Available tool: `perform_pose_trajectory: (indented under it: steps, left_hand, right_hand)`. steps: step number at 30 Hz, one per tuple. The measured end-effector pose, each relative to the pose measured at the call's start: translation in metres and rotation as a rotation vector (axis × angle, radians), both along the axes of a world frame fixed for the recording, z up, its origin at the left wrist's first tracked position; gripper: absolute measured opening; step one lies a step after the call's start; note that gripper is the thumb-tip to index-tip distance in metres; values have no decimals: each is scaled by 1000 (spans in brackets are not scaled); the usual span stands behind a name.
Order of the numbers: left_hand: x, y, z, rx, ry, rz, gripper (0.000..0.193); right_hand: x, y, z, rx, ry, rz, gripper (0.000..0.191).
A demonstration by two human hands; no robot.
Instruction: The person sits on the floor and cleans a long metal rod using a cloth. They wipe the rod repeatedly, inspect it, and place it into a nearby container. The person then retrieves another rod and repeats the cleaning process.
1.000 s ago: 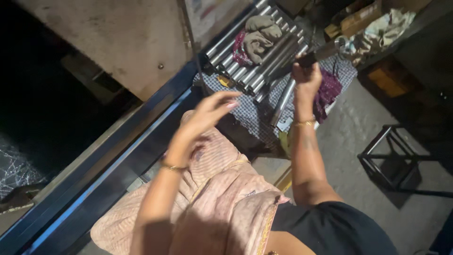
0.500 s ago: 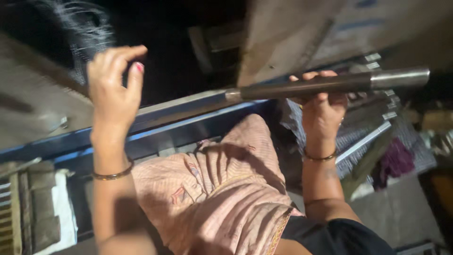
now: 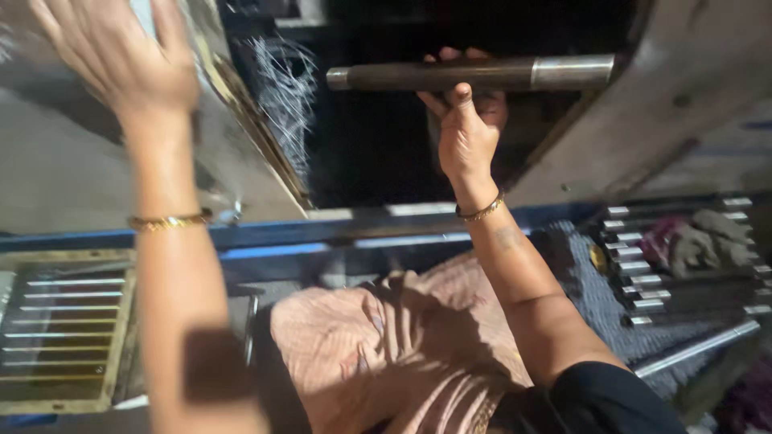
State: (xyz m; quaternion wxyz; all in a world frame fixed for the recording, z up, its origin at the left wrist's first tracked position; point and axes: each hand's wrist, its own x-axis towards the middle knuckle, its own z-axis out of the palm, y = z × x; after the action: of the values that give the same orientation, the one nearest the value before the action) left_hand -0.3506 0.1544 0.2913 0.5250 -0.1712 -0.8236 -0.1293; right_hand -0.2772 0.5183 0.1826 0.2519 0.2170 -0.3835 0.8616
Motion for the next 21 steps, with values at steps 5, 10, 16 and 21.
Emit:
perform_pose_trajectory:
  steps: [5, 10, 16, 21]
  left_hand:
    - [17, 13, 25, 58, -160, 10, 54]
    - [17, 27, 37, 80, -195, 71, 57]
    - [18, 33, 36, 93, -211, 61, 59]
    - [17, 36, 38, 116, -207, 63, 56]
  right_hand:
    - [-104, -15, 1, -7, 18, -88, 40]
    - [-185, -23, -21, -36, 30, -75, 41]
    - [-243, -31, -43, -99, 5, -165, 39]
    - [-264, -27, -41, -171, -103, -87, 44]
